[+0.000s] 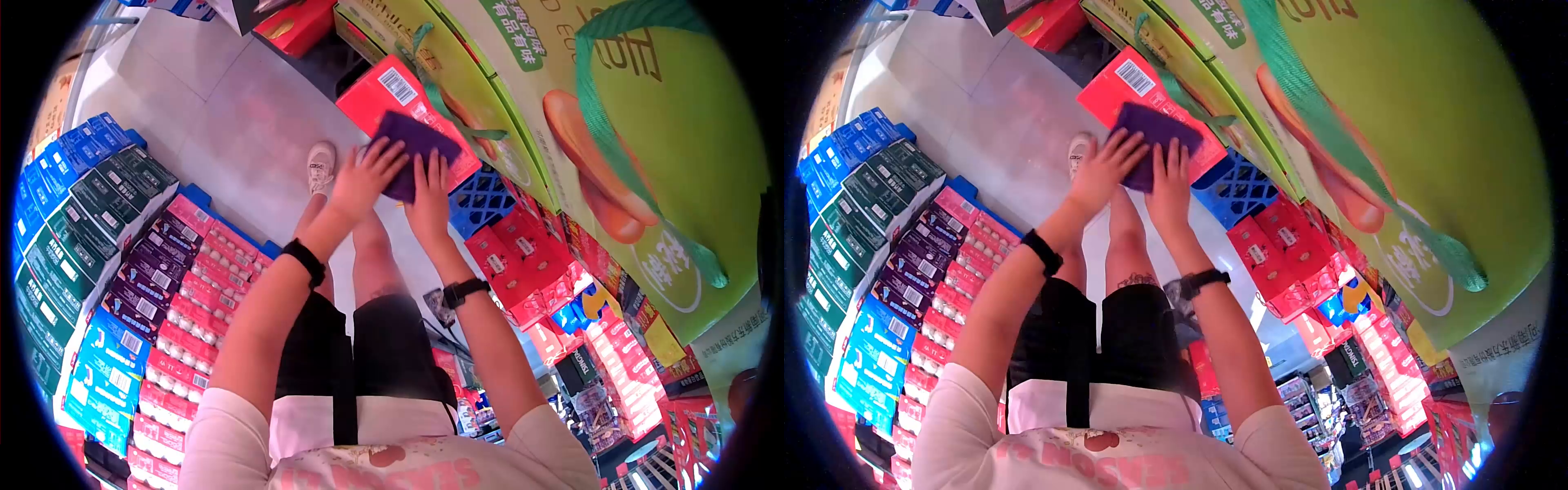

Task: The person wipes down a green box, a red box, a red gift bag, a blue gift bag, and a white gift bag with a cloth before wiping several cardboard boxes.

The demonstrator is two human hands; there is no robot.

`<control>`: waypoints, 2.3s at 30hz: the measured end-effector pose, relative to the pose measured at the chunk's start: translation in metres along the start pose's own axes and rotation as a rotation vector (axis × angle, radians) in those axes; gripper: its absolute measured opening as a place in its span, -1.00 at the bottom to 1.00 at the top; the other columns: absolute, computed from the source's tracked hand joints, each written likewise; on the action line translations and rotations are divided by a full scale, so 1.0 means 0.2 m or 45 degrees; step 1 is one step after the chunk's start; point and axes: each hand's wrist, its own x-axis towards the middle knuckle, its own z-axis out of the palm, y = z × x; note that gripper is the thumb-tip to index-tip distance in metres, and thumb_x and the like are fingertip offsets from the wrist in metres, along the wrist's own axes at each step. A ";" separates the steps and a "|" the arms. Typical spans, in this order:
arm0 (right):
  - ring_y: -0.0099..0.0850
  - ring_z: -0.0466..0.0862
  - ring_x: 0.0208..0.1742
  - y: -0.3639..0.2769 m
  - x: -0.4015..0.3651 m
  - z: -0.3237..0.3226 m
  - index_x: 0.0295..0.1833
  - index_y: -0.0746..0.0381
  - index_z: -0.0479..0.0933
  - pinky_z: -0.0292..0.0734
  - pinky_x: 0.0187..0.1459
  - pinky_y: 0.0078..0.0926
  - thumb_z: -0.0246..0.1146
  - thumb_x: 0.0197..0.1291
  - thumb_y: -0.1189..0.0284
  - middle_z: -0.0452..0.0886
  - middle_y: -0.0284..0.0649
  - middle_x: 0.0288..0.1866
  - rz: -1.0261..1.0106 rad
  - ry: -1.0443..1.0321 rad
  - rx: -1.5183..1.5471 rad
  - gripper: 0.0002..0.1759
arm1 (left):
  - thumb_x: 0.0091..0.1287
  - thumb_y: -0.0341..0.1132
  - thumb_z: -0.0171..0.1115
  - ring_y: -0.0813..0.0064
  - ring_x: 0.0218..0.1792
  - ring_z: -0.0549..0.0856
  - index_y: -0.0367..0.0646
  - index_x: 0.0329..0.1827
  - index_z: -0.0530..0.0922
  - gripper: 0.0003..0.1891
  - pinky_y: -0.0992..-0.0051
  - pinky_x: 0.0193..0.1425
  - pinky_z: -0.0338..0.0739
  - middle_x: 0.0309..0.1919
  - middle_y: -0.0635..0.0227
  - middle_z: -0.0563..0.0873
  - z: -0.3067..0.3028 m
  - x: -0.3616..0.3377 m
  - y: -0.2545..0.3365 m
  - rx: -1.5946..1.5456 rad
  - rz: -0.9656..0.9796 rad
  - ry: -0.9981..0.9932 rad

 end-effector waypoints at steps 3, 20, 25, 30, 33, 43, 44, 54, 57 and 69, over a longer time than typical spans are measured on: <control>0.09 0.11 0.38 -0.10 0.23 -0.01 0.29 0.25 0.23 0.11 0.32 -0.09 0.25 -0.14 0.60 0.10 0.07 0.38 -0.142 -0.002 -0.036 -0.24 | 0.16 -0.33 0.01 0.45 0.38 0.19 0.18 0.37 0.19 -0.37 0.07 0.30 0.18 0.39 0.54 0.18 -0.06 0.03 -0.14 0.175 -0.177 0.052; -0.01 0.18 0.37 0.23 -0.05 -0.10 0.28 0.21 0.28 0.19 0.30 -0.22 0.10 -0.10 0.71 0.16 0.02 0.37 -0.017 -0.004 -0.137 -0.31 | 0.15 -0.39 0.00 0.32 0.37 0.20 -0.09 0.25 0.35 -0.49 0.27 0.40 0.10 0.33 0.30 0.28 0.01 0.14 0.21 -0.334 0.030 0.058; 0.08 0.10 0.39 0.12 -0.21 -0.02 0.30 0.21 0.26 0.15 0.32 -0.16 0.03 -0.13 0.77 0.10 0.06 0.39 0.059 -0.051 -0.163 -0.26 | 0.15 -0.35 0.01 0.37 0.36 0.22 -0.06 0.26 0.35 -0.48 0.30 0.39 0.11 0.33 0.36 0.29 0.08 -0.03 0.16 -0.267 0.228 0.043; 0.05 0.10 0.40 -0.10 -0.04 0.06 0.27 0.19 0.30 0.11 0.33 -0.12 0.09 -0.14 0.74 0.08 0.04 0.40 -0.035 -0.046 -0.073 -0.28 | 0.12 -0.42 0.00 0.31 0.37 0.22 -0.03 0.30 0.29 -0.42 0.25 0.40 0.09 0.34 0.35 0.27 0.00 -0.16 -0.13 -0.329 0.145 0.037; 0.00 0.12 0.40 -0.19 0.17 0.06 0.25 0.17 0.33 0.14 0.32 -0.16 0.09 -0.09 0.69 0.13 -0.03 0.40 -0.202 -0.105 0.041 -0.34 | 0.18 -0.41 -0.04 0.32 0.37 0.22 -0.01 0.31 0.29 -0.46 0.27 0.40 0.10 0.35 0.38 0.26 -0.03 -0.17 -0.25 -0.175 -0.061 0.038; -0.10 0.22 0.37 -0.05 0.36 -0.05 0.25 0.13 0.33 0.16 0.32 -0.23 0.05 -0.06 0.68 0.27 -0.14 0.34 -0.335 -0.049 0.011 -0.36 | 0.06 -0.52 0.03 0.15 0.38 0.17 -0.01 0.34 0.26 -0.34 0.17 0.39 0.10 0.36 0.14 0.19 -0.06 -0.01 -0.12 -0.349 -0.315 0.334; -0.08 0.21 0.37 -0.02 0.32 -0.05 0.27 0.16 0.30 0.15 0.33 -0.22 0.07 -0.08 0.69 0.24 -0.12 0.35 -0.269 -0.025 -0.010 -0.33 | 0.08 -0.48 0.04 0.15 0.38 0.18 -0.02 0.32 0.28 -0.37 0.17 0.38 0.10 0.36 0.15 0.19 -0.07 0.01 -0.09 -0.296 -0.231 0.265; 0.03 0.09 0.41 0.07 -0.17 0.05 0.30 0.39 0.16 0.02 0.36 -0.09 0.08 -0.09 0.68 0.12 0.12 0.37 0.165 0.022 -0.370 -0.30 | 0.17 -0.31 0.00 0.37 0.35 0.25 0.03 0.19 0.38 -0.54 0.20 0.37 0.13 0.34 0.37 0.28 0.07 0.04 0.08 -0.149 0.296 0.106; 0.05 0.09 0.41 -0.04 -0.08 0.08 0.29 0.39 0.17 0.02 0.36 -0.09 0.09 -0.07 0.64 0.12 0.11 0.37 0.015 0.047 -0.159 -0.31 | 0.17 -0.28 -0.02 0.40 0.36 0.23 0.03 0.21 0.37 -0.53 0.22 0.36 0.13 0.35 0.42 0.26 0.04 -0.03 -0.09 -0.091 0.305 0.091; -0.14 0.20 0.39 0.03 0.40 -0.07 0.24 0.35 0.27 0.14 0.33 -0.25 0.15 -0.03 0.54 0.23 -0.03 0.35 -0.364 0.029 -0.317 -0.38 | -0.02 -0.52 0.16 0.31 0.40 0.16 -0.06 0.36 0.18 -0.24 0.19 0.41 0.06 0.38 0.35 0.20 -0.13 0.22 -0.17 -0.397 -0.111 0.193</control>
